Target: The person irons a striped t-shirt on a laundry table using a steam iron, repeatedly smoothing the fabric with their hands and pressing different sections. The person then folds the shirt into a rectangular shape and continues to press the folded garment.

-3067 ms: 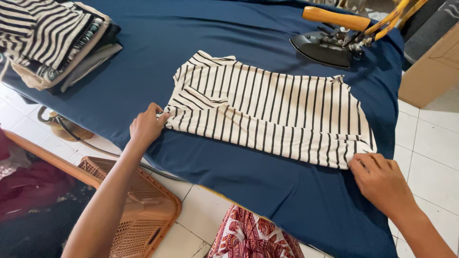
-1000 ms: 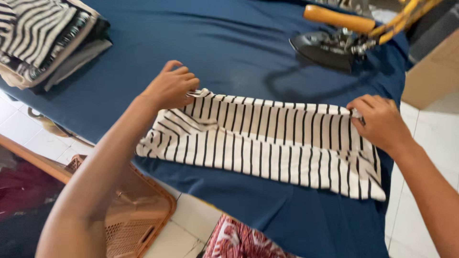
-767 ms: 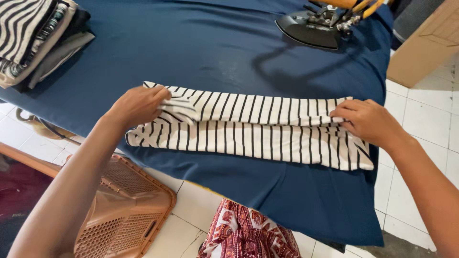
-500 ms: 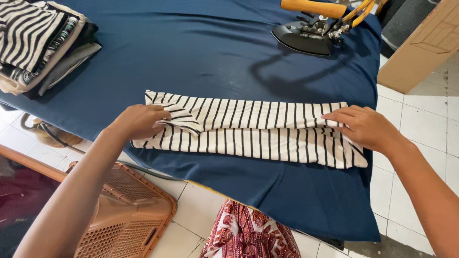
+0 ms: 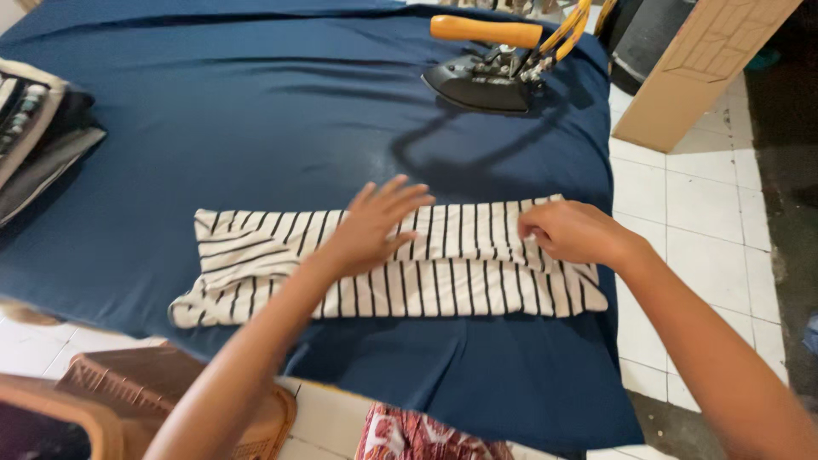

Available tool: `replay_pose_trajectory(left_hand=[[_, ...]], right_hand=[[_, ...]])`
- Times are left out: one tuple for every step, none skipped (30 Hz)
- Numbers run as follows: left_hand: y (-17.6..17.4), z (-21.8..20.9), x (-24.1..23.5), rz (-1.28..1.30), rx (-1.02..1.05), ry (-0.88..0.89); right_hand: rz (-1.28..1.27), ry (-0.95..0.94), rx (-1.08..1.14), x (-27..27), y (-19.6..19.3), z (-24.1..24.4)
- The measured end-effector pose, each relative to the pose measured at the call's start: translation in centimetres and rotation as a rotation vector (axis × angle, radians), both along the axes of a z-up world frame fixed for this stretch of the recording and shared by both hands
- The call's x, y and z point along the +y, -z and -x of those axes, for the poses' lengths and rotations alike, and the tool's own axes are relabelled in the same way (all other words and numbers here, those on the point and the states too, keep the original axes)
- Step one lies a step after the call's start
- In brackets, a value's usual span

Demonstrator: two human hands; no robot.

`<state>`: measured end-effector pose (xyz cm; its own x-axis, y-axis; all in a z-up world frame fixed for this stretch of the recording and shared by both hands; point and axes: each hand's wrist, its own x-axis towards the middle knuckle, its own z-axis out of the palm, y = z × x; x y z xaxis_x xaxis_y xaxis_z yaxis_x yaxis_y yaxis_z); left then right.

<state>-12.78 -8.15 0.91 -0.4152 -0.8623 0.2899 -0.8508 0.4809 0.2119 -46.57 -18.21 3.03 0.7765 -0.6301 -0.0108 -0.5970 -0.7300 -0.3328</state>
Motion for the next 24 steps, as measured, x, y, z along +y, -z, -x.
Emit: replay_pose_trajectory(left_hand=[[1.2, 1.7, -1.9, -0.036, -0.003, -0.011], [2.3, 3.2, -3.8, -0.073, -0.007, -0.021], [3.2, 4.3, -6.0, -0.081, 0.134, -0.046], [3.9, 5.1, -8.7, -0.091, 0.274, -0.071], [4.6, 5.7, -11.3, -0.1, 0.412, -0.093], [5.2, 6.5, -13.6, -0.052, 0.502, -0.169], [5.4, 7.1, -16.2, 0.004, 0.59, -0.238], [5.5, 7.7, -18.3, 0.059, 0.679, -0.306], [5.5, 8.2, -20.1, 0.096, 0.685, -0.357], [5.4, 8.7, -21.4, 0.134, 0.692, -0.408], [5.2, 9.0, -22.8, 0.174, 0.698, -0.461], [4.7, 9.2, -24.2, 0.19, 0.696, -0.497], [4.1, 9.4, -25.5, 0.204, 0.694, -0.532], [3.6, 9.6, -26.9, 0.219, 0.692, -0.566], [3.1, 9.7, -28.0, 0.232, 0.696, -0.57], [2.6, 9.9, -29.1, 0.245, 0.7, -0.575], [2.4, 9.9, -29.9, 0.253, 0.704, -0.584], [2.3, 10.0, -30.6, 0.277, 0.689, -0.569], [2.3, 10.1, -31.0, 0.298, 0.673, -0.557], [2.2, 9.9, -31.4, 0.319, 0.657, -0.546], [2.2, 9.7, -31.4, 0.328, 0.63, -0.543], [2.2, 9.4, -31.4, 0.337, 0.602, -0.539], [2.0, 9.1, -31.0, 0.343, 0.575, -0.535], [1.9, 8.7, -30.4, 0.335, 0.575, -0.512]], right_hand=[[0.027, -0.023, -0.117, -1.3, -0.1, -0.4], [0.055, -0.046, -0.233, -2.7, 0.0, -0.9], [-0.003, -0.016, -0.343, -4.1, 0.4, -1.6], [-0.061, 0.014, -0.453, -5.8, 1.0, -2.4], [-0.118, 0.048, -0.566, -7.3, 1.8, -3.2], [-0.128, 0.07, -0.636, -8.7, 2.8, -4.4], [-0.127, 0.093, -0.71, -10.3, 3.5, -5.6], [-0.125, 0.115, -0.784, -11.9, 3.9, -6.4], [-0.086, 0.171, -0.798, -13.3, 4.0, -6.9], [-0.048, 0.226, -0.813, -14.3, 4.1, -7.5], [-0.009, 0.278, -0.828, -15.4, 3.8, -8.1], [0.159, 0.253, -0.828, -16.5, 3.2, -8.7], [0.327, 0.229, -0.825, -17.6, 2.6, -9.1], [0.495, 0.203, -0.816, -18.6, 1.8, -9.6], [0.588, 0.217, -0.761, -19.8, 1.0, -10.2], [0.681, 0.231, -0.704, -21.1, 0.1, -10.9], [0.766, 0.244, -0.645, -22.5, -0.6, -11.4], [0.835, 0.223, -0.607, -23.9, -1.2, -11.8], [0.9, 0.2, -0.57, -25.3, -1.7, -12.3], [0.965, 0.177, -0.532, -26.9, -1.9, -12.8], [0.858, 0.208, -0.395, -28.2, -1.9, -13.3], [0.75, 0.236, -0.259, -29.5, -1.7, -14.0], [0.638, 0.264, -0.122, -30.6, -1.5, -14.2], [0.623, 0.275, -0.098, -31.5, -1.5, -14.2]])
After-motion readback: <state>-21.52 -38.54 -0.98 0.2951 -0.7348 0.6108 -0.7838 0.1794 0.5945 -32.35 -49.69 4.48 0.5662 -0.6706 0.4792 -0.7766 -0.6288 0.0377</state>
